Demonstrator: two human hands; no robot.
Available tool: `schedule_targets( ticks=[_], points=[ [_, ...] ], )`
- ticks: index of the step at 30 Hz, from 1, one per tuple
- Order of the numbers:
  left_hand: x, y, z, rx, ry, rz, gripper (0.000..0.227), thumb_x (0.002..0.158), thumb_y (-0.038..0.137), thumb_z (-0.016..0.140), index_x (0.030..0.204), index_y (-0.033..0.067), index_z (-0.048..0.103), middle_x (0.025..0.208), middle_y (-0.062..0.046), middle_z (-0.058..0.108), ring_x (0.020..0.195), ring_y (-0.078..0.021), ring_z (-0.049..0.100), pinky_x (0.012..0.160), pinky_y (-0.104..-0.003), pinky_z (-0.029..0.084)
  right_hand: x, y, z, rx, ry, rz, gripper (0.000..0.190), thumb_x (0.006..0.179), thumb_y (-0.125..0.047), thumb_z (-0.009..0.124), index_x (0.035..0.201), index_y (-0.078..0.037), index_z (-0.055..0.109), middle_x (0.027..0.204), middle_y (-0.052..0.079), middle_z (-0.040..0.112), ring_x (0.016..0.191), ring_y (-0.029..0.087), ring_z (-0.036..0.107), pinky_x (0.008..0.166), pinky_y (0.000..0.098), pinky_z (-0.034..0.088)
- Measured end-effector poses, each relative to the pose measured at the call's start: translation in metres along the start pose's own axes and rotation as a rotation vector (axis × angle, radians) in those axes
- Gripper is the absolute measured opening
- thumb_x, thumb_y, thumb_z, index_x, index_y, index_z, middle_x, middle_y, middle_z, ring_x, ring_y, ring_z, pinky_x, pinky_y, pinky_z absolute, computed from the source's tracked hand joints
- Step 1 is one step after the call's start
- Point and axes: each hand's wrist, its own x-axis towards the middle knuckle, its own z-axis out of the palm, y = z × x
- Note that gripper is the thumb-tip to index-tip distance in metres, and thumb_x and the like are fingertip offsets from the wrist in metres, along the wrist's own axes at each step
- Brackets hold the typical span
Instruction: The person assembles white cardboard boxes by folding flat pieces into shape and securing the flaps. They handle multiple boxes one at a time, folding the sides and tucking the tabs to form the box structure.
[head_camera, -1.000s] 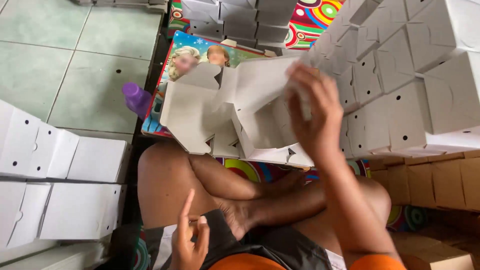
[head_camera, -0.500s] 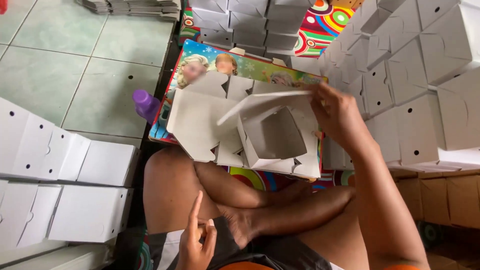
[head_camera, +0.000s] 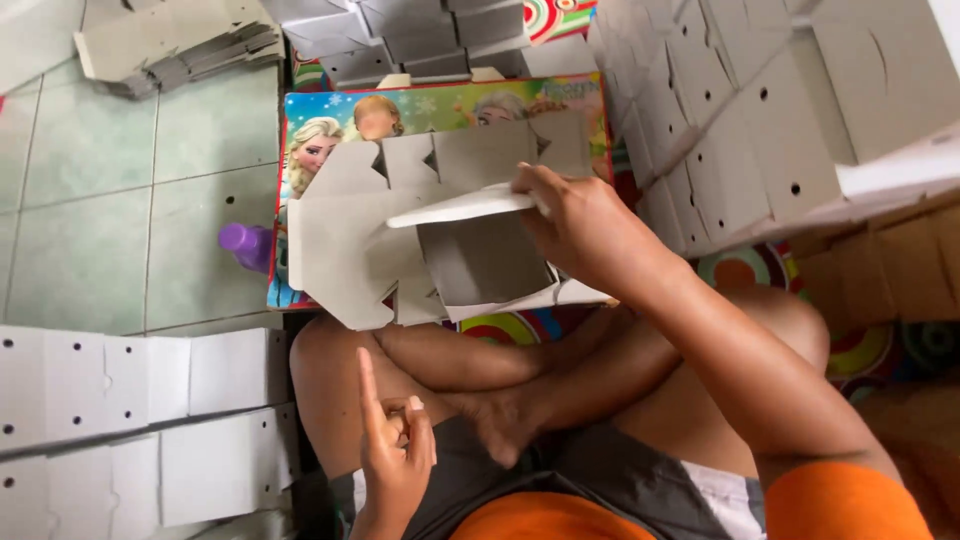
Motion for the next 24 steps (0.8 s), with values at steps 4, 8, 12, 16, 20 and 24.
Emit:
schedule_targets(
  ticks=[4, 8, 12, 16, 20, 24],
  points=[
    [0.007, -0.002, -0.004, -0.005, -0.042, 0.021, 0.076, 0.101, 0.004, 0.040, 0.164, 0.0105, 0.000, 0.045, -0.002, 0.039, 0.031, -0.0107, 0.041, 0.033, -0.024, 0.042, 0.007, -0.007, 0.004, 0.091, 0.056, 0.040, 0.018, 0.091, -0.003, 0.058, 0.108, 0.000, 0.059, 0.090, 0.022, 0.069, 0.066, 0.043, 0.061, 0.061, 0.0457, 0.043],
    [0.026, 0.009, -0.003, 0.046, 0.097, -0.050, 0.080, 0.098, -0.002, 0.042, 0.167, 0.0152, 0.004, 0.042, -0.003, 0.040, 0.032, -0.0128, 0.042, 0.039, -0.025, 0.045, 0.015, 0.001, 0.006, 0.072, -0.109, 0.100, 0.029, 0.096, -0.013, 0.055, 0.124, -0.004, 0.061, 0.078, 0.023, 0.070, 0.072, 0.049, 0.065, 0.061, 0.0537, 0.047],
    [0.051, 0.012, -0.003, 0.116, 0.133, 0.036, 0.079, 0.100, -0.006, 0.040, 0.168, 0.0118, 0.003, 0.094, -0.021, 0.065, 0.035, -0.0168, 0.041, 0.042, -0.028, 0.046, 0.018, 0.017, 0.014, -0.055, -0.239, 0.141, 0.028, 0.104, -0.031, 0.049, 0.128, -0.017, 0.056, 0.081, 0.028, 0.070, 0.067, 0.060, 0.061, 0.054, 0.0632, 0.043],
    [0.069, 0.049, 0.006, 0.319, 0.121, -0.064, 0.082, 0.100, 0.000, 0.040, 0.169, 0.0209, 0.000, 0.042, -0.004, 0.045, 0.036, -0.0142, 0.046, 0.057, -0.028, 0.048, 0.012, 0.021, 0.021, 0.058, -0.325, 0.218, 0.017, 0.108, -0.029, 0.042, 0.116, -0.015, 0.048, 0.069, 0.023, 0.059, 0.063, 0.053, 0.057, 0.052, 0.0581, 0.036],
    [0.083, 0.061, 0.018, 0.488, 0.102, -0.186, 0.083, 0.099, 0.010, 0.042, 0.169, 0.0227, 0.000, 0.044, -0.007, 0.053, 0.040, -0.0197, 0.053, 0.066, -0.034, 0.050, 0.018, 0.033, 0.058, 0.143, -0.149, 0.119, 0.006, 0.099, -0.013, 0.044, 0.103, -0.009, 0.047, 0.056, 0.019, 0.052, 0.047, 0.049, 0.051, 0.045, 0.0581, 0.030],
    [0.088, 0.058, 0.025, 0.564, 0.005, -0.213, 0.083, 0.101, 0.017, 0.046, 0.169, 0.0202, -0.001, 0.048, -0.006, 0.059, 0.046, -0.0187, 0.058, 0.070, -0.035, 0.049, 0.031, 0.033, 0.063, 0.210, -0.176, 0.146, 0.015, 0.085, 0.001, 0.040, 0.097, -0.007, 0.045, 0.054, 0.016, 0.051, 0.041, 0.042, 0.045, 0.042, 0.0542, 0.025]
  ],
)
